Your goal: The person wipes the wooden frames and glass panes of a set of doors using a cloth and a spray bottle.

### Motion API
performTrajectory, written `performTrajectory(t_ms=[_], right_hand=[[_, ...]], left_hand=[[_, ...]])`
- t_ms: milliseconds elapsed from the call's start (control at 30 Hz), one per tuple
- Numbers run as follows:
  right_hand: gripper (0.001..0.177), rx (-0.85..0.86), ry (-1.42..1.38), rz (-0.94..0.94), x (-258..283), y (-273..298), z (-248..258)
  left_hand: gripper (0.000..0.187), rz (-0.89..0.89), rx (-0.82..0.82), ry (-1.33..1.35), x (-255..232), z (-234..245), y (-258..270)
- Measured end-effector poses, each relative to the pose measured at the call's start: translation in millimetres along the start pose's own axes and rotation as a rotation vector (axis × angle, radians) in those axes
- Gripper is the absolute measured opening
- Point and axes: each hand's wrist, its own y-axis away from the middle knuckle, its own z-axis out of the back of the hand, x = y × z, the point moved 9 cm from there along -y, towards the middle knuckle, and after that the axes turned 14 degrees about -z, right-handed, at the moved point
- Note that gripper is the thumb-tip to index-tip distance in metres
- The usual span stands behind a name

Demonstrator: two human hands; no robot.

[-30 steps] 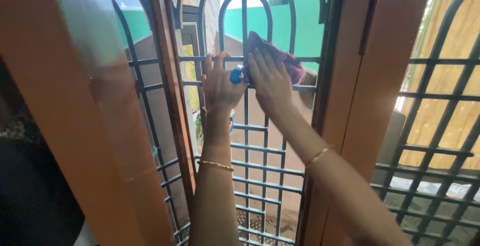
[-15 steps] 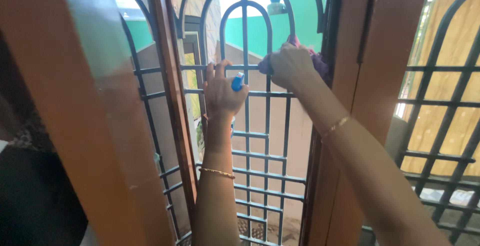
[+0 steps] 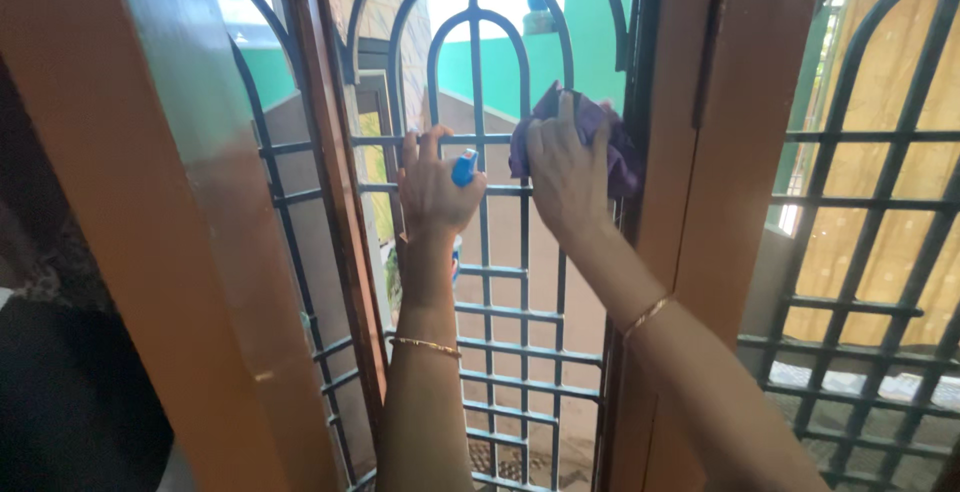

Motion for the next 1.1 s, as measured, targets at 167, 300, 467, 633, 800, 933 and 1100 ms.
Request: performTrajectory(t_ms=[167,300,467,633,800,933,1100], right_hand=[[0.016,0.48,0.083,-0.058,3,-45,-36],[0.019,0.24,-0.041,-0.041,-2,-35,-36],[0.041,-0.106,-0.04,0.007,0,17,2],[0.058,0.123,0.072,0.065,1,32,11],[0.061,-0.042,0.331,0.062,-26,11,34],[0.029,0.284,0.316,0.017,-33,-12,5],[0.028,0.683,0.205,-0.044,-41,-51,-30]], left_hand=[[0.028,0.003,-0.017,0.011,-1,3,4],[0.021,0.031,0.035,-0.024,2,-4,0],[0.029,0.048,-0.012,0.05,3,-3,7],[0.022,0.028,-0.019,0.015,0,-3,3],[0.022,0.047,0.009,0.01,2,-4,6],[0.024,0.016,-0.026,0.012,-1,-2,2],[0.024,0.036,0.044,-0.012,-3,0,2]])
